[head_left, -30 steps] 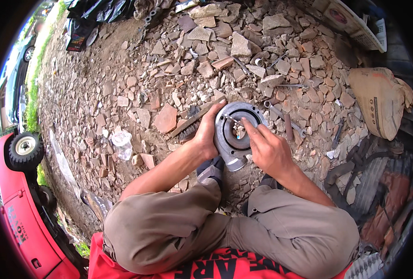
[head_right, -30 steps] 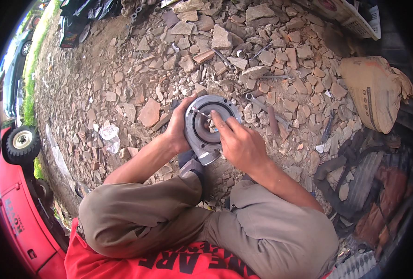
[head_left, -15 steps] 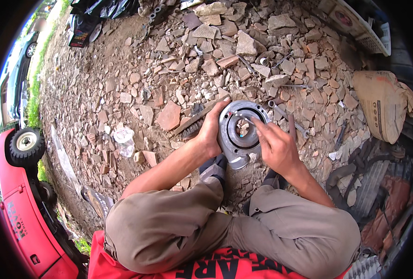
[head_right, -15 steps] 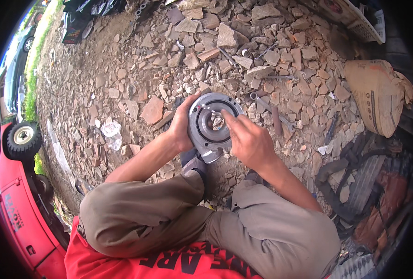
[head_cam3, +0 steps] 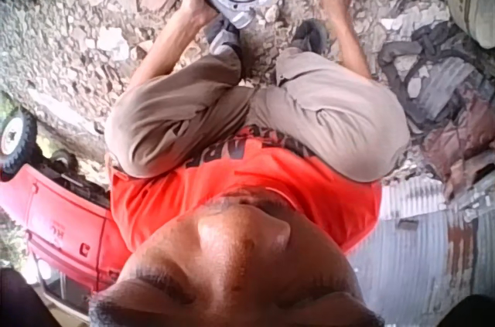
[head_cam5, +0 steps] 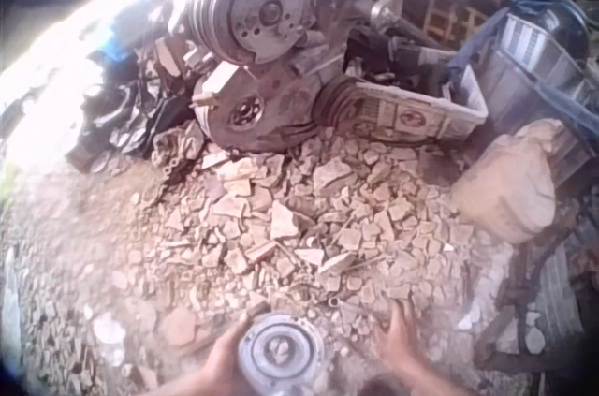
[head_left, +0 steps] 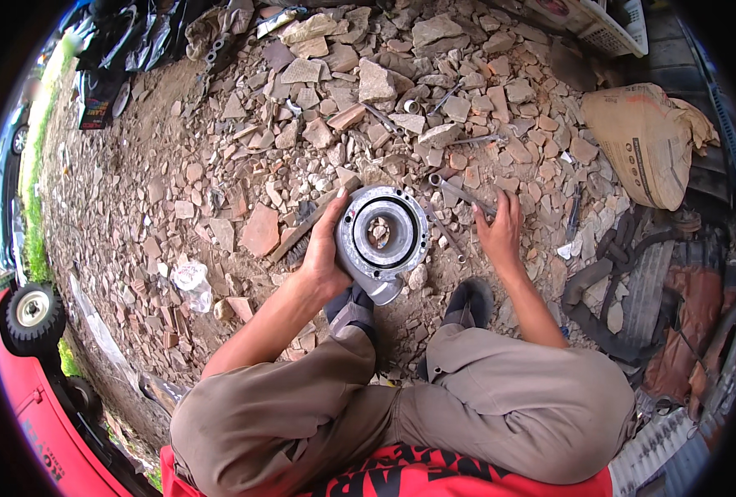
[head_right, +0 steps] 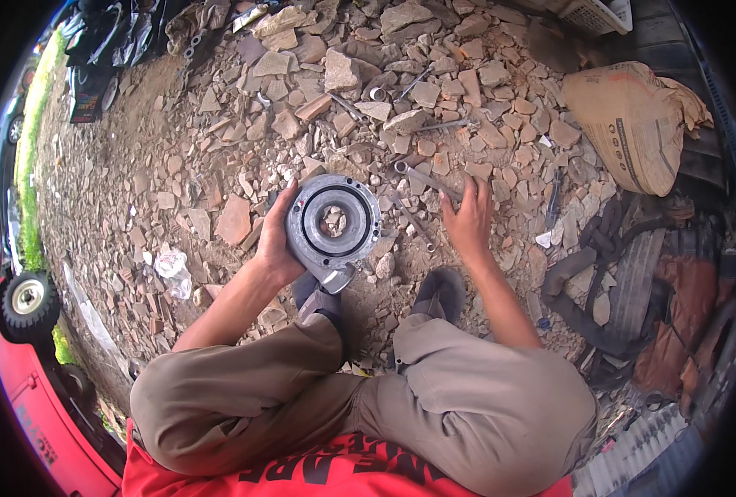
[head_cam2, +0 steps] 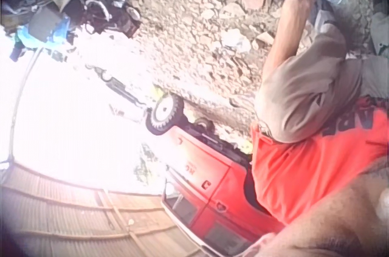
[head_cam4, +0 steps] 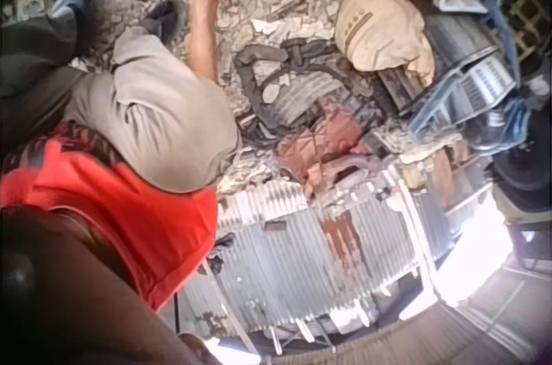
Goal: The person removes a turbocharger from an engine using a wrench, then sits on the ground to clean the interior of the turbocharger housing with a small tool. The person repeatedly scrapes and wipes the inside of the housing.
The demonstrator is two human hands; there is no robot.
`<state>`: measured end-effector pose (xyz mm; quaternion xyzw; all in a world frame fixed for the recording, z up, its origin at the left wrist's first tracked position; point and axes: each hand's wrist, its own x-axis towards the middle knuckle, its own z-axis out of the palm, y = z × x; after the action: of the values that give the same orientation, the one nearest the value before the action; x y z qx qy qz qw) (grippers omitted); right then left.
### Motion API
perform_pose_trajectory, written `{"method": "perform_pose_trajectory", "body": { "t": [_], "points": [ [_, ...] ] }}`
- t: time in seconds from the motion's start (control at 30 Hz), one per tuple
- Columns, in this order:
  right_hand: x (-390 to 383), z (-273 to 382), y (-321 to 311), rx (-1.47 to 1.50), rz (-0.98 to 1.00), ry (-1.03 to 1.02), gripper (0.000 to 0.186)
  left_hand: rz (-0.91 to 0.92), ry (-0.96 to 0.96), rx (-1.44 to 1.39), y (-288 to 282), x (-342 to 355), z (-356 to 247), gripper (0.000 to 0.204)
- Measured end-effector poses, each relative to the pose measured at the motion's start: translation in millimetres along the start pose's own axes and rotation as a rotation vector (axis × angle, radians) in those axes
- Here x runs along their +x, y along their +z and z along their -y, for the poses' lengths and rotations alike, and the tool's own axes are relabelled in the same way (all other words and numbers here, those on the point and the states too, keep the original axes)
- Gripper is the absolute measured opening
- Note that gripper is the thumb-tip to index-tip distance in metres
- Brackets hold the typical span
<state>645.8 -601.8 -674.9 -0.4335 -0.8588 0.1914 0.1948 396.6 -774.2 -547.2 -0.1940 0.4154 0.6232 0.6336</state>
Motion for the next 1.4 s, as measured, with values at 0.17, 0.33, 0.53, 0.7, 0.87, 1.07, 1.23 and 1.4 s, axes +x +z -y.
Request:
{"method": "perform_pose_trajectory", "body": {
  "t": [0.17,0.33,0.53,0.7,0.87,1.07,1.23,1.4],
  "points": [
    [-7,-17,3,-0.028,0.009,0.114,0.052,-0.017,-0.039,-0.005,1,1,-3,0.05],
    [-5,-29,-16,-0.105,-0.017,0.11,0.051,0.02,-0.016,0.014,-4,-3,-5,0.052],
    [-15,-28,-22,-0.127,0.286,-0.277,0.027,-0.013,-0.044,0.037,9,-6,-1,0.052],
    [-7,-5,-24,-0.005,0.38,-0.105,0.026,-0.014,-0.02,0.043,14,-11,-1,0.049],
    [34,73,-73,0.426,0.119,0.037,0.024,-0.037,0.006,0.056,23,-18,-4,0.049],
    [30,185,-89,0.712,0.098,-0.532,0.021,0.089,-0.039,0.116,25,-20,5,0.062],
    [27,211,-68,0.521,-0.005,-0.697,0.025,0.036,-0.04,0.004,25,-23,16,0.056],
    [52,196,-56,0.375,-0.152,-0.519,0.021,-0.045,-0.012,0.012,12,-13,23,0.054]
  ]
}}
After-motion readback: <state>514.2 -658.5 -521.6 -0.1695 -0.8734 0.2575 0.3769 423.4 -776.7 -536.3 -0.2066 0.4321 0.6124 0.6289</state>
